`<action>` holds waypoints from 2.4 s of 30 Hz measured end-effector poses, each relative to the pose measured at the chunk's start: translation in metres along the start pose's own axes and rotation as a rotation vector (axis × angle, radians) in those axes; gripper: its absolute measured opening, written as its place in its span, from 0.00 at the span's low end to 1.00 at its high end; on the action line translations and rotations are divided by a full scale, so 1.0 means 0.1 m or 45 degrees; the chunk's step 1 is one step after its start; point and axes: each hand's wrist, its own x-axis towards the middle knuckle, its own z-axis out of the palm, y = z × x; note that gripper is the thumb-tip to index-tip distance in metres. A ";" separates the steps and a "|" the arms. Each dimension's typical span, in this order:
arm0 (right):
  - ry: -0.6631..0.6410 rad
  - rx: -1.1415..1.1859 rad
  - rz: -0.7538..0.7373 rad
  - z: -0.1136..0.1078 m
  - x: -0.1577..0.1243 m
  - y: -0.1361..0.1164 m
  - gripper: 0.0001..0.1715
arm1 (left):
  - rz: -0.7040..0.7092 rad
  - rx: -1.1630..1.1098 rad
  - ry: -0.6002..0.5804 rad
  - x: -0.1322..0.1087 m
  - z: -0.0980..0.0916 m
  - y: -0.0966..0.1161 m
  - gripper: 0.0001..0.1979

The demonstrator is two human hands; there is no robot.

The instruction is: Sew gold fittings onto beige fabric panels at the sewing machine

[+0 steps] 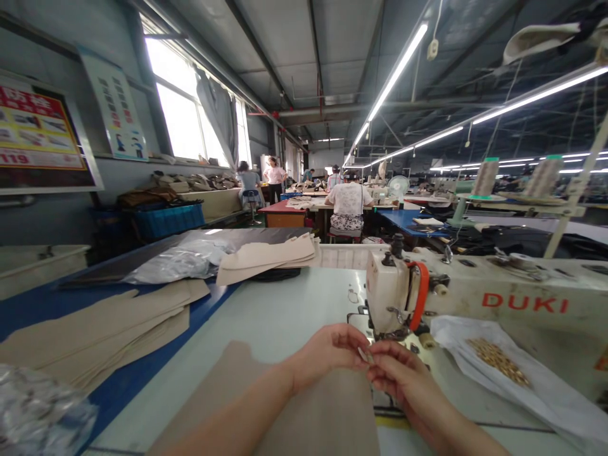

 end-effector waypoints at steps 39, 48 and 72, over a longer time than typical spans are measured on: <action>-0.068 -0.413 -0.335 0.06 -0.05 -0.02 0.05 | -0.217 -0.095 0.090 -0.02 0.10 0.04 0.09; -0.134 -0.284 -0.183 0.09 -0.09 -0.10 0.11 | -0.206 -0.126 0.034 -0.03 0.08 0.06 0.09; -0.168 -0.702 -0.405 0.01 -0.11 0.01 0.11 | 0.076 0.428 0.172 0.00 0.11 -0.05 0.09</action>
